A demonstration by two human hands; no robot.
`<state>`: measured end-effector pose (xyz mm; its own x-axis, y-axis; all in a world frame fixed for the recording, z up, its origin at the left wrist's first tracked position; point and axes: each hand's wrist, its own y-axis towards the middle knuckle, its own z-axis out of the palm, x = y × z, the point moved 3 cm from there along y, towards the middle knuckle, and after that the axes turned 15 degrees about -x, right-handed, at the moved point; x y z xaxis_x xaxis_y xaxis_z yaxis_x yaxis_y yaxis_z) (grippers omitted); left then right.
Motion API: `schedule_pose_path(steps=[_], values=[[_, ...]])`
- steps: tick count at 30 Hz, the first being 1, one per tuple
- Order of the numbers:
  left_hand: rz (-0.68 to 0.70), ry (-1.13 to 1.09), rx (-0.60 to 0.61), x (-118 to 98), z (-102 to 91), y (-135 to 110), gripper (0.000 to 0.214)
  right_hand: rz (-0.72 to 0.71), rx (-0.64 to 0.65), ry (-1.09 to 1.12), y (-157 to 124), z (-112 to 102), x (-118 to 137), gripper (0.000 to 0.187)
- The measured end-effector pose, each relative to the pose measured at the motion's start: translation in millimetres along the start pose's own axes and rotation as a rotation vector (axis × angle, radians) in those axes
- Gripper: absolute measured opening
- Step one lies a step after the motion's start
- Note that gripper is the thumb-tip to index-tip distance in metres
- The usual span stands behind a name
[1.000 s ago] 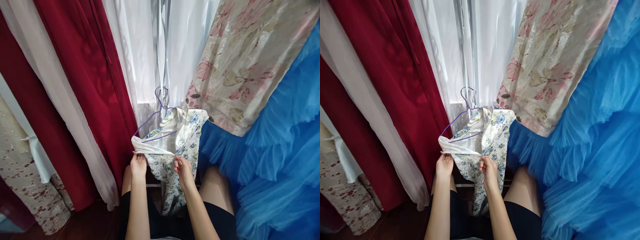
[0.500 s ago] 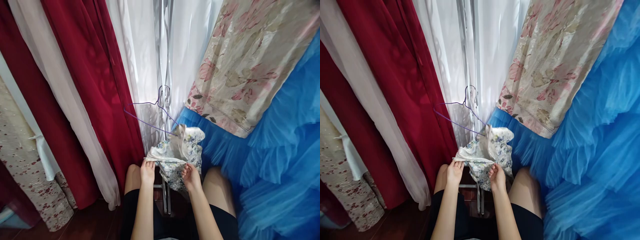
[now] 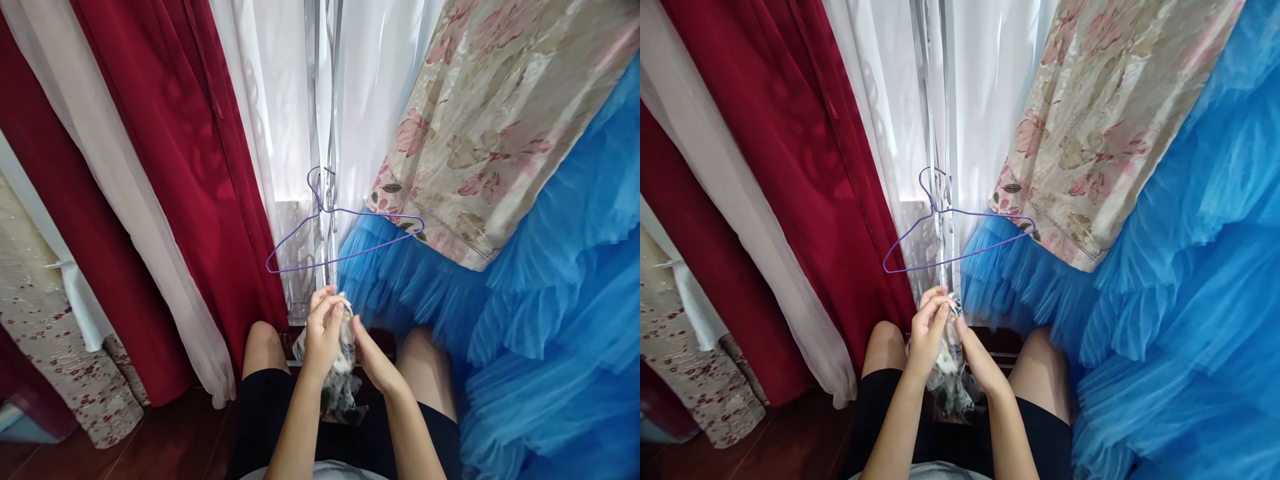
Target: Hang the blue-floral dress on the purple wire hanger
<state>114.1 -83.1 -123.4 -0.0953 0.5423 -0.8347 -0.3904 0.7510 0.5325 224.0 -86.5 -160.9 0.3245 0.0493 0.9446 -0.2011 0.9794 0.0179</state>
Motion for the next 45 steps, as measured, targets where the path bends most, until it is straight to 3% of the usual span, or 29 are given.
schedule_pose_path(steps=[2,4,6,9,12,16,20,24,26,29,33,36,40,45], values=[[-0.040,0.051,0.080,4,-8.4,2,0.028,0.059,0.145,-0.064,-9,0,4,0.047],[-0.174,0.063,0.263,14,-17.2,-5,0.035,0.099,0.232,-0.098,-15,-5,7,0.042],[-0.277,0.081,0.486,26,-27.5,-22,0.045,0.137,0.208,-0.070,-18,-15,14,0.039],[-0.258,0.184,0.784,46,-48.6,-48,0.048,0.166,0.078,-0.013,-21,-34,35,0.038],[-0.172,0.378,0.902,75,-80.8,-44,0.045,0.130,0.033,-0.067,-20,-51,66,0.038],[0.113,0.661,0.758,102,-134.9,26,0.040,-0.001,0.109,-0.386,-3,-56,98,0.027],[0.308,0.938,0.561,93,-177.1,122,0.023,-0.265,0.132,-0.727,35,-38,109,0.019],[0.367,1.034,0.362,61,-186.2,200,0.021,-0.603,-0.050,-0.874,87,-21,114,0.053],[0.360,1.066,0.272,45,-180.2,227,0.021,-0.678,-0.151,-0.960,113,-18,114,0.055],[0.408,1.077,0.247,28,-163.0,248,0.022,-0.650,-0.179,-1.103,140,-14,107,0.039],[0.462,1.123,0.247,19,-146.9,255,0.018,-0.618,-0.185,-1.162,142,-11,94,0.033],[0.376,1.198,0.269,23,-147.9,258,0.025,-0.593,-0.280,-1.231,131,-9,91,0.032],[0.235,1.287,0.396,29,-155.1,261,0.039,-0.552,-0.321,-1.320,123,-4,96,0.027],[0.225,1.365,0.352,15,-162.0,268,0.039,-0.515,-0.281,-1.362,117,6,100,0.023]])
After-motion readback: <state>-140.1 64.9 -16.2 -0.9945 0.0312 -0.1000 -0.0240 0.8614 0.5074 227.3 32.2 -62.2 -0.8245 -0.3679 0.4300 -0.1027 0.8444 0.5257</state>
